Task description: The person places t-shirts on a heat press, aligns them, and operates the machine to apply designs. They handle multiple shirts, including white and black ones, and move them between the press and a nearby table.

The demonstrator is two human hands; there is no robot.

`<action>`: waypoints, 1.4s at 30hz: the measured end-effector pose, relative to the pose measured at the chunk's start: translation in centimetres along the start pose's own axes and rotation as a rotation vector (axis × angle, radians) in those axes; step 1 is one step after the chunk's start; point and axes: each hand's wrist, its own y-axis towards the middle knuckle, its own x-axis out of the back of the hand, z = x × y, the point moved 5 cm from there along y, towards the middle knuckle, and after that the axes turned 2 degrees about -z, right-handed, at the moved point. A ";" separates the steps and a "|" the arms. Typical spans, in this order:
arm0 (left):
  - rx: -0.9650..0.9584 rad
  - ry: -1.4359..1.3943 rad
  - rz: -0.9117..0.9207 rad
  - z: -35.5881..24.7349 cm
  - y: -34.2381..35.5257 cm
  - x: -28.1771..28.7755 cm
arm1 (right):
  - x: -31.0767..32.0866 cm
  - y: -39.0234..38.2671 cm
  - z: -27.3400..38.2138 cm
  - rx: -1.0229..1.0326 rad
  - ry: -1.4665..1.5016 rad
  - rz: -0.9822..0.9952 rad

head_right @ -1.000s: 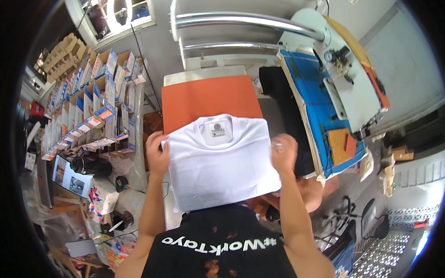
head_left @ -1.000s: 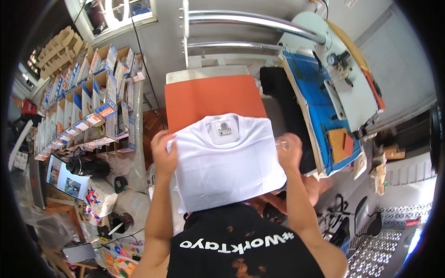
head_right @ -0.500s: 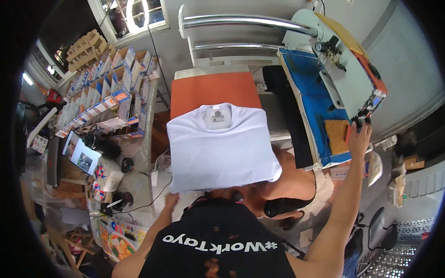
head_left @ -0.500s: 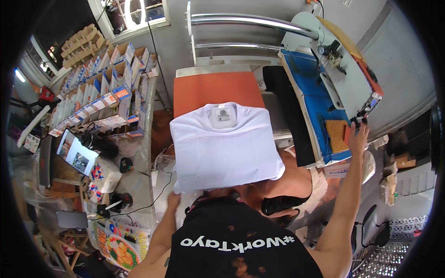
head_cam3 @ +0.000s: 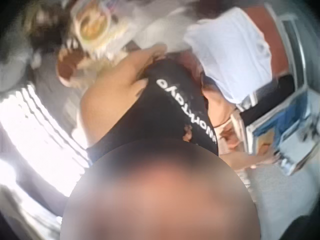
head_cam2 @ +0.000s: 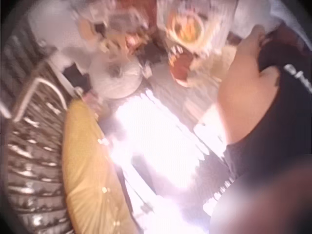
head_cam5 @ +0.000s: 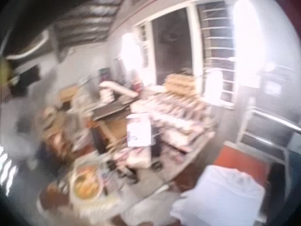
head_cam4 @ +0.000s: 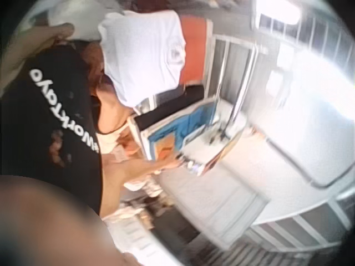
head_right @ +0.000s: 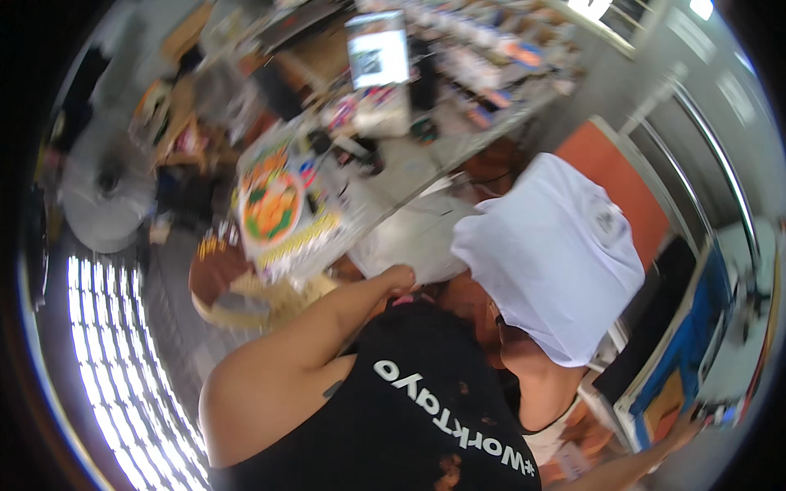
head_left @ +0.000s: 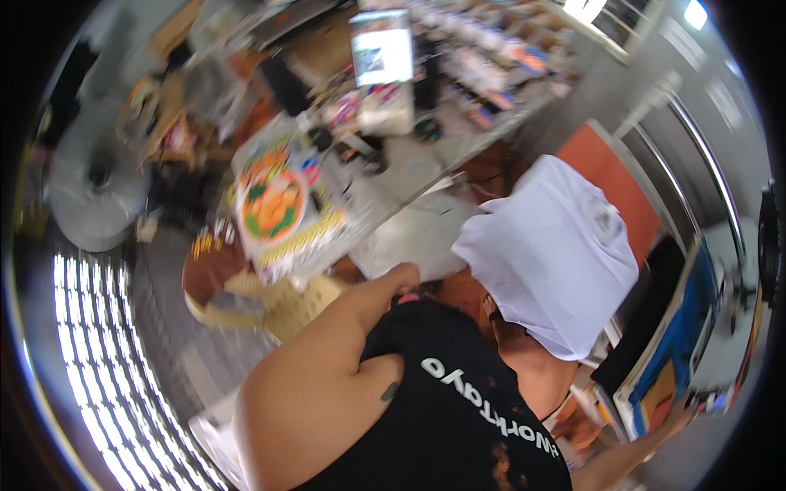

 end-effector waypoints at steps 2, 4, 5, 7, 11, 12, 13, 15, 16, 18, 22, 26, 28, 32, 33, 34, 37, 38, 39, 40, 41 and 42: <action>0.103 -0.251 -0.112 -2.3 -2.6 -0.3 | 3.5 -1.0 4.2 -0.048 0.008 0.006; 0.127 -0.286 -0.208 -1.7 -3.3 -3.7 | 3.6 -1.5 8.9 -0.037 0.113 0.083; -0.075 -0.220 -0.342 -1.3 -4.6 -6.0 | 3.2 -1.7 10.7 -0.032 0.143 0.117; -0.016 -0.299 -0.447 -0.1 -6.3 -7.3 | 3.1 -2.6 12.7 -0.041 0.149 0.175; 0.341 -0.547 -0.314 4.4 -8.3 -10.2 | 3.0 -1.7 12.9 -0.087 0.136 0.273; 0.327 -0.509 -0.276 5.4 -8.6 -10.6 | 3.0 -1.4 12.6 -0.114 0.139 0.298; 0.284 -0.458 -0.236 6.5 -9.2 -11.2 | 3.2 -1.0 12.8 -0.148 0.131 0.323; 0.177 -0.353 -0.142 8.0 -9.8 -11.1 | 4.2 0.0 15.0 -0.263 0.079 0.388; 0.135 -0.312 -0.096 8.6 -10.2 -10.9 | 4.8 0.4 16.5 -0.312 0.045 0.413; 0.068 -0.248 -0.012 8.1 -9.4 -8.7 | 5.1 -0.3 16.9 -0.319 0.001 0.334; -0.013 -0.129 0.083 6.3 -7.2 -5.1 | 6.7 -1.7 25.0 -0.280 0.090 0.147; -0.055 -0.029 0.175 3.3 -2.1 -1.9 | 8.3 -3.9 29.5 -0.216 0.149 0.081; -0.049 -0.020 0.099 3.4 0.7 -1.3 | 8.5 -4.0 32.6 -0.151 0.230 0.012; -0.591 0.158 -0.019 4.4 6.3 -0.4 | 8.8 -4.7 35.5 -0.122 0.212 -0.255; -0.403 -0.021 0.017 3.9 7.8 0.3 | 9.5 -4.1 36.4 -0.075 0.175 -0.281; -0.208 -0.194 0.057 3.0 8.3 0.6 | 10.9 -3.4 37.7 -0.033 0.137 -0.299; -0.171 -0.328 0.092 -0.7 7.8 3.0 | 11.5 -2.2 39.6 0.047 0.263 -0.205; -0.169 -0.271 0.169 -1.2 8.2 3.5 | 11.2 -1.7 40.1 0.071 0.395 -0.156; -0.163 -0.210 0.253 -1.0 8.6 3.8 | 11.0 -1.4 41.4 0.102 0.440 -0.157; -0.162 -0.146 0.341 -1.0 8.9 3.5 | 10.8 -1.4 42.7 0.112 0.392 -0.161; -0.191 -0.190 0.343 -0.5 9.1 3.0 | 10.6 -1.2 43.9 0.107 0.369 -0.118; -0.215 -0.241 0.325 0.3 9.6 3.2 | 10.8 -1.2 45.4 0.129 0.354 -0.119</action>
